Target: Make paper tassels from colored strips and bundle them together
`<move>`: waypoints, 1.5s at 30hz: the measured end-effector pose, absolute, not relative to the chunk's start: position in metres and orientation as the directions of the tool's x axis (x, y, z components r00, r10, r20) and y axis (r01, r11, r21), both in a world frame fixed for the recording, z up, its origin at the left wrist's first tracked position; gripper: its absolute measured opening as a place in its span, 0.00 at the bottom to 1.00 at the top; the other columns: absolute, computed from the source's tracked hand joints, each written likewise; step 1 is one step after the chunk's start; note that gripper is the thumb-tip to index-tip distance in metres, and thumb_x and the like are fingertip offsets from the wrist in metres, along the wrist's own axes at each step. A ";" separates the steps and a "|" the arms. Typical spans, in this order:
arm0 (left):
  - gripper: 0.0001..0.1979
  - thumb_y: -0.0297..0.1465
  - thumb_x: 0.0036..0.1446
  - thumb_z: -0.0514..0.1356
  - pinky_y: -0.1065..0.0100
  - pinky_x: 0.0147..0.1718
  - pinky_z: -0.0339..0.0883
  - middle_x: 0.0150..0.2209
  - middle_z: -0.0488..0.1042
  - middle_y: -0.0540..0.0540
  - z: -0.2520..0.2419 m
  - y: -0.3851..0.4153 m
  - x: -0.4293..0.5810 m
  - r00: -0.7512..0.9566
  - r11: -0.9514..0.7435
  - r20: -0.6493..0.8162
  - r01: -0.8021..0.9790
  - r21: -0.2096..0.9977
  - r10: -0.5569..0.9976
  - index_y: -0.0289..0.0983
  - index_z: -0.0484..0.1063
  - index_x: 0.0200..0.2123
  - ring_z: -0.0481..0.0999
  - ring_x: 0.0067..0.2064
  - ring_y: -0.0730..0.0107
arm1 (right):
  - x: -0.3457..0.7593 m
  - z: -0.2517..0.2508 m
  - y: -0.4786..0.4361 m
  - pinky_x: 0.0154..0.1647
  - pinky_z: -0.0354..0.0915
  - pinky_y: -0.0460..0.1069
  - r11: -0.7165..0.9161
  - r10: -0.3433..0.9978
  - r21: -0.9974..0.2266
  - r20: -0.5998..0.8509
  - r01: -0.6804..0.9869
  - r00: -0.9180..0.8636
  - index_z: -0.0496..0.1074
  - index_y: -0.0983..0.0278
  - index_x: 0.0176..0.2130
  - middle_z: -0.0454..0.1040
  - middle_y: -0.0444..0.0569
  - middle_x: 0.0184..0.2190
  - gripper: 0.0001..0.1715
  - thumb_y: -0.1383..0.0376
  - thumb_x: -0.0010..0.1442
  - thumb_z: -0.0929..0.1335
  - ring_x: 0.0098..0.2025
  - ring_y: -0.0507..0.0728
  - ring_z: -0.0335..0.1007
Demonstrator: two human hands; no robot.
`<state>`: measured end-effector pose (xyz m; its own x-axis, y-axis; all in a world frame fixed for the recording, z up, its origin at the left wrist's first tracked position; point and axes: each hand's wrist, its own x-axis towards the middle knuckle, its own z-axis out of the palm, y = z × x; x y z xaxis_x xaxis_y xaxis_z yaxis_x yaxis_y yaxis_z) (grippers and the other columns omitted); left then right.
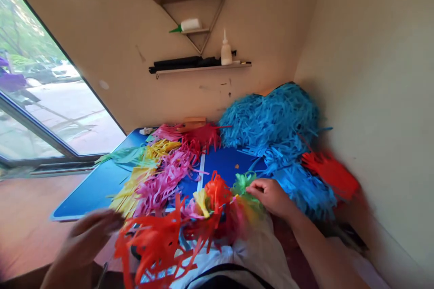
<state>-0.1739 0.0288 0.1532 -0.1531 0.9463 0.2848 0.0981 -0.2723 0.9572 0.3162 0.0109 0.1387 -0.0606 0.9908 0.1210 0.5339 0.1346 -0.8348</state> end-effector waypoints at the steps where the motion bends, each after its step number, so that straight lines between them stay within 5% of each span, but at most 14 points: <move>1: 0.17 0.48 0.51 0.58 0.73 0.16 0.65 0.16 0.70 0.53 0.153 0.032 -0.174 -0.133 -0.243 0.270 0.193 0.951 0.954 0.45 0.75 0.20 0.67 0.18 0.70 | 0.314 0.139 0.011 0.31 0.60 0.48 0.119 0.993 -0.821 0.113 0.558 -0.045 0.72 0.64 0.24 0.71 0.45 0.22 0.21 0.52 0.59 0.66 0.29 0.55 0.66; 4: 0.13 0.42 0.47 0.65 0.76 0.24 0.69 0.29 0.79 0.50 0.161 0.038 -0.164 -0.127 -0.222 0.329 0.514 0.829 0.936 0.42 0.81 0.34 0.75 0.27 0.70 | 0.303 0.146 0.010 0.30 0.60 0.48 0.132 0.991 -0.810 0.106 0.571 -0.079 0.74 0.64 0.25 0.72 0.45 0.23 0.22 0.53 0.61 0.65 0.29 0.55 0.67; 7: 0.16 0.45 0.52 0.64 0.74 0.29 0.70 0.33 0.78 0.48 0.175 0.032 -0.130 -0.013 -0.337 0.508 0.734 0.590 0.861 0.44 0.80 0.40 0.76 0.32 0.69 | 0.279 0.161 0.010 0.31 0.60 0.47 0.250 0.964 -0.785 0.149 0.566 -0.220 0.75 0.64 0.25 0.74 0.46 0.24 0.19 0.57 0.61 0.66 0.29 0.54 0.69; 9: 0.17 0.46 0.55 0.62 0.72 0.30 0.70 0.35 0.75 0.47 0.181 0.027 -0.091 0.176 -0.507 0.575 0.712 0.486 0.799 0.44 0.80 0.43 0.74 0.31 0.70 | 0.255 0.174 0.011 0.32 0.59 0.46 0.355 0.919 -0.769 0.182 0.532 -0.351 0.76 0.65 0.25 0.76 0.46 0.25 0.16 0.60 0.61 0.67 0.29 0.53 0.70; 12: 0.16 0.46 0.57 0.62 0.70 0.30 0.68 0.32 0.72 0.47 0.182 0.027 -0.026 0.505 -0.695 0.485 0.597 0.401 0.714 0.45 0.81 0.41 0.73 0.32 0.70 | 0.221 0.196 0.016 0.32 0.59 0.45 0.489 0.831 -0.747 0.240 0.452 -0.502 0.77 0.65 0.27 0.77 0.45 0.26 0.13 0.64 0.61 0.68 0.30 0.52 0.71; 16: 0.18 0.42 0.64 0.56 0.71 0.28 0.64 0.28 0.68 0.47 0.180 0.037 0.011 0.589 -0.752 0.470 0.550 0.363 0.657 0.42 0.82 0.30 0.70 0.30 0.72 | 0.213 0.236 0.022 0.32 0.59 0.44 0.584 0.784 -0.693 0.345 0.423 -0.517 0.77 0.65 0.28 0.77 0.45 0.26 0.14 0.61 0.62 0.68 0.30 0.52 0.71; 20: 0.15 0.40 0.62 0.58 0.71 0.28 0.64 0.28 0.70 0.47 0.176 0.050 -0.015 0.609 -0.746 0.441 0.601 0.286 0.659 0.44 0.82 0.30 0.72 0.29 0.71 | 0.255 0.285 0.018 0.29 0.58 0.44 0.628 0.777 -0.621 0.535 0.469 -0.331 0.74 0.65 0.27 0.72 0.43 0.23 0.18 0.57 0.63 0.67 0.26 0.50 0.66; 27: 0.19 0.49 0.60 0.56 0.72 0.24 0.65 0.25 0.72 0.48 0.155 0.064 -0.066 0.608 -0.728 0.423 0.646 0.230 0.672 0.46 0.82 0.30 0.74 0.24 0.71 | 0.330 0.319 -0.006 0.28 0.57 0.45 0.582 0.699 -0.440 0.701 0.684 -0.144 0.73 0.63 0.26 0.67 0.41 0.21 0.20 0.54 0.64 0.67 0.23 0.49 0.59; 35: 0.18 0.47 0.62 0.55 0.72 0.23 0.63 0.24 0.73 0.51 0.148 0.067 -0.061 0.697 -0.784 0.370 0.590 0.190 0.614 0.47 0.80 0.30 0.74 0.23 0.73 | 0.371 0.290 -0.019 0.31 0.60 0.46 0.354 0.767 -0.289 0.634 0.890 -0.099 0.74 0.63 0.28 0.72 0.44 0.24 0.20 0.56 0.67 0.65 0.26 0.51 0.65; 38: 0.20 0.45 0.64 0.53 0.71 0.23 0.61 0.22 0.72 0.51 0.160 0.057 -0.041 0.700 -0.796 0.407 0.592 0.128 0.587 0.46 0.80 0.28 0.73 0.22 0.73 | 0.381 0.279 -0.017 0.41 0.63 0.52 0.089 0.866 -0.128 0.500 0.988 -0.013 0.76 0.65 0.29 0.77 0.52 0.30 0.12 0.62 0.63 0.68 0.36 0.58 0.72; 40: 0.20 0.42 0.65 0.52 0.70 0.23 0.59 0.21 0.71 0.51 0.169 0.049 -0.021 0.715 -0.796 0.395 0.601 0.076 0.577 0.45 0.79 0.27 0.72 0.23 0.72 | 0.366 0.265 -0.016 0.53 0.60 0.60 0.081 0.865 -0.059 0.500 0.995 -0.041 0.78 0.66 0.40 0.77 0.58 0.44 0.09 0.65 0.60 0.69 0.48 0.65 0.71; 42: 0.19 0.39 0.65 0.52 0.68 0.24 0.58 0.22 0.72 0.50 0.176 0.042 0.003 0.731 -0.794 0.366 0.607 0.036 0.576 0.45 0.79 0.27 0.72 0.24 0.70 | 0.333 0.245 -0.015 0.61 0.54 0.62 0.318 0.852 -0.143 0.477 0.937 -0.216 0.71 0.64 0.55 0.71 0.59 0.57 0.23 0.63 0.61 0.69 0.58 0.66 0.65; 45: 0.16 0.36 0.63 0.55 0.68 0.26 0.59 0.23 0.73 0.48 0.182 0.036 0.032 0.748 -0.797 0.328 0.604 0.026 0.577 0.44 0.80 0.28 0.73 0.25 0.69 | 0.273 0.207 -0.011 0.58 0.59 0.56 0.570 0.822 -0.441 0.296 0.693 -0.487 0.67 0.65 0.59 0.74 0.57 0.54 0.31 0.61 0.58 0.72 0.55 0.63 0.68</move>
<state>0.0322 0.0361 0.1817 0.7480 0.5771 0.3279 0.6036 -0.7969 0.0257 0.2730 -0.0112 0.2073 -0.4870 0.8218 0.2956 0.6934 0.5696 -0.4413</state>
